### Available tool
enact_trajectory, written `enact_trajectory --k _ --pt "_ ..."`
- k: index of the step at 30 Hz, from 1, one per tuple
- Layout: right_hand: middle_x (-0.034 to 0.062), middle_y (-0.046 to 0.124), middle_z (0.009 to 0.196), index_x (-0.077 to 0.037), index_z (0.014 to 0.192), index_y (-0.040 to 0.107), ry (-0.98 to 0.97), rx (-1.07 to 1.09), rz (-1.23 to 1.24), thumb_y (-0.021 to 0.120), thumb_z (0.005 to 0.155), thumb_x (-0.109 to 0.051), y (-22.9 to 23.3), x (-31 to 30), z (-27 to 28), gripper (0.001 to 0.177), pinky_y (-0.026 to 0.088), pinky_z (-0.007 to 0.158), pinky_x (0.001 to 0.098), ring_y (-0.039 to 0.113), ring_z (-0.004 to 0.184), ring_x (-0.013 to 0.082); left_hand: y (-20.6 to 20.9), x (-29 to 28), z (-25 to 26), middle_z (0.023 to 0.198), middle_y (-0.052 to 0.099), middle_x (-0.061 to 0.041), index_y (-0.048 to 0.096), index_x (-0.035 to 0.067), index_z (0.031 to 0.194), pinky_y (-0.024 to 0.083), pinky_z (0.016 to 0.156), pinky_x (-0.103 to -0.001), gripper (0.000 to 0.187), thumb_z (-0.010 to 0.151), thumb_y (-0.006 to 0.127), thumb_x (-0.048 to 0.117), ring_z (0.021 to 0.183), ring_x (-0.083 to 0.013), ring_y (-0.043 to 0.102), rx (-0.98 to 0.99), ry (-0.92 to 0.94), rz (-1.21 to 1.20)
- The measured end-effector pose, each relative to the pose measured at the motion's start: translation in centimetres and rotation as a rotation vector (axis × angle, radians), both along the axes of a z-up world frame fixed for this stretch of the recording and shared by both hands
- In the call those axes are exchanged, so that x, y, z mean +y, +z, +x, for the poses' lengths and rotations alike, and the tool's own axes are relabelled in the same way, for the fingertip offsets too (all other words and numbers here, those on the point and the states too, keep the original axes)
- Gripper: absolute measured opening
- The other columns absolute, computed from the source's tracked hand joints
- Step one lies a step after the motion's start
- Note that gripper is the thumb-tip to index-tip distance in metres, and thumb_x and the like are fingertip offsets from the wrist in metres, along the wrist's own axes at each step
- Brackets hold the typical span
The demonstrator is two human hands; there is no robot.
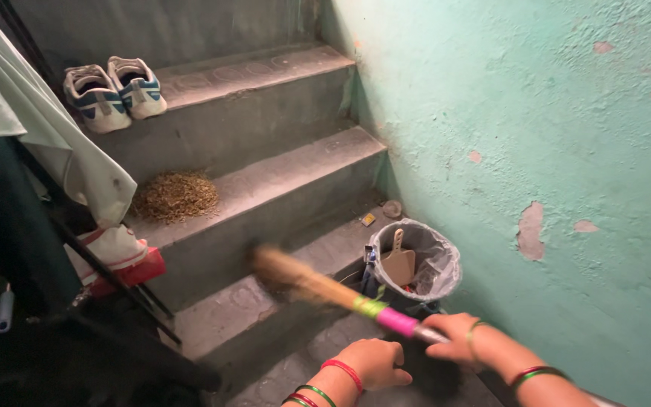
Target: The person sweeps debris from concrete stairs and a floor into a dustpan using a broom and deposits the debris into a bin.
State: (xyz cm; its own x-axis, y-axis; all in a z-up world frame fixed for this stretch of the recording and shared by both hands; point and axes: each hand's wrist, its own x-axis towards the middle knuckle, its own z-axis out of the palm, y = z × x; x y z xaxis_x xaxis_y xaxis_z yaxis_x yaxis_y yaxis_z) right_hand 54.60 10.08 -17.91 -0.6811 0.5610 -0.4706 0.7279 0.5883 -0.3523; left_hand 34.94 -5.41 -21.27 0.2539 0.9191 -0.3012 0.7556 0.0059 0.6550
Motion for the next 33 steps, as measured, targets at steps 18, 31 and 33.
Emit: enact_trajectory --k 18,31,33 --pt "0.0091 0.074 0.118 -0.028 0.135 0.057 -0.291 -0.280 0.191 0.071 0.087 -0.043 -5.6 2.2 4.6 0.052 0.057 0.098 0.0454 0.070 0.112 0.0326 -0.5 -0.8 -1.0 0.111 0.074 -0.017 0.072 0.011 0.116 0.053 0.093 -0.048 0.047 0.089 0.068 0.049 0.108 -0.0373 0.068 0.018 -0.006 -0.068" --pt "0.0073 0.075 0.118 -0.033 0.135 0.059 -0.092 -0.243 0.145 0.074 0.086 -0.045 -7.5 3.3 11.7 0.052 0.056 0.099 0.0440 0.071 0.112 0.0309 -0.5 -3.0 9.9 0.113 0.074 -0.016 0.071 0.012 0.121 0.052 0.095 -0.047 0.051 0.087 0.070 0.050 0.110 -0.0358 0.068 0.037 0.154 -0.076" --pt "0.0084 0.077 0.113 -0.032 0.132 0.059 -0.006 -0.171 0.223 0.076 0.085 -0.045 -5.9 3.8 13.0 0.051 0.058 0.091 0.0457 0.072 0.104 0.0321 -0.5 -3.5 12.0 0.112 0.074 -0.016 0.073 0.012 0.118 0.054 0.093 -0.047 0.050 0.087 0.069 0.050 0.107 -0.0361 0.069 0.048 0.164 -0.083"
